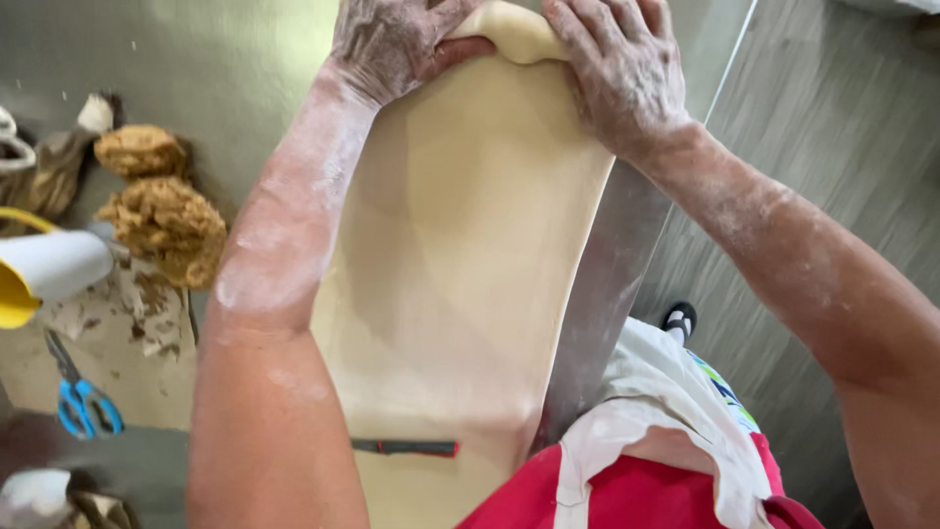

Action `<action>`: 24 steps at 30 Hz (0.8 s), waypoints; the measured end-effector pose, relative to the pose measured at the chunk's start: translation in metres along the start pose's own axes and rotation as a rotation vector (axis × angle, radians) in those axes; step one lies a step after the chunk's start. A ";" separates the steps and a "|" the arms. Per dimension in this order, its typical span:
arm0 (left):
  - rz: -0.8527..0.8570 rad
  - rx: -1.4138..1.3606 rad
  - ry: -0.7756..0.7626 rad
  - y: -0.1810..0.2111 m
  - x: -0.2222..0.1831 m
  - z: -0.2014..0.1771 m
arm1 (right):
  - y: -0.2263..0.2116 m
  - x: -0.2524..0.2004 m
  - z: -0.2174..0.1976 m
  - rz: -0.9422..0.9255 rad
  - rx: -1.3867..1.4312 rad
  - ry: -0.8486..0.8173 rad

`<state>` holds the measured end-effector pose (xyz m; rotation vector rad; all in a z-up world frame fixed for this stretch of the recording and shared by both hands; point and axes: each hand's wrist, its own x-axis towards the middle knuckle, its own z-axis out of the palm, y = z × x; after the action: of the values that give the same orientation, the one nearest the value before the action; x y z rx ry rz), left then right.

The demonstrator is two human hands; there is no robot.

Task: The person portions pieces of filling by hand, rolls them into long cylinders, places them onto rectangles of dough, and then rolls the dough around the filling before cutting individual portions with a knife.

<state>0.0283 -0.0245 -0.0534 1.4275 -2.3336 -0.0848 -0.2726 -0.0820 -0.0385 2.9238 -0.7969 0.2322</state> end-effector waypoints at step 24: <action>-1.183 0.232 0.265 0.307 -0.242 -0.076 | 0.003 -0.085 -0.026 0.120 0.768 -0.063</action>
<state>-0.1062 0.3426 0.0212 2.5377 -1.0546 0.0504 -0.3498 -0.0393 -0.0271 3.5985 -1.0914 0.5718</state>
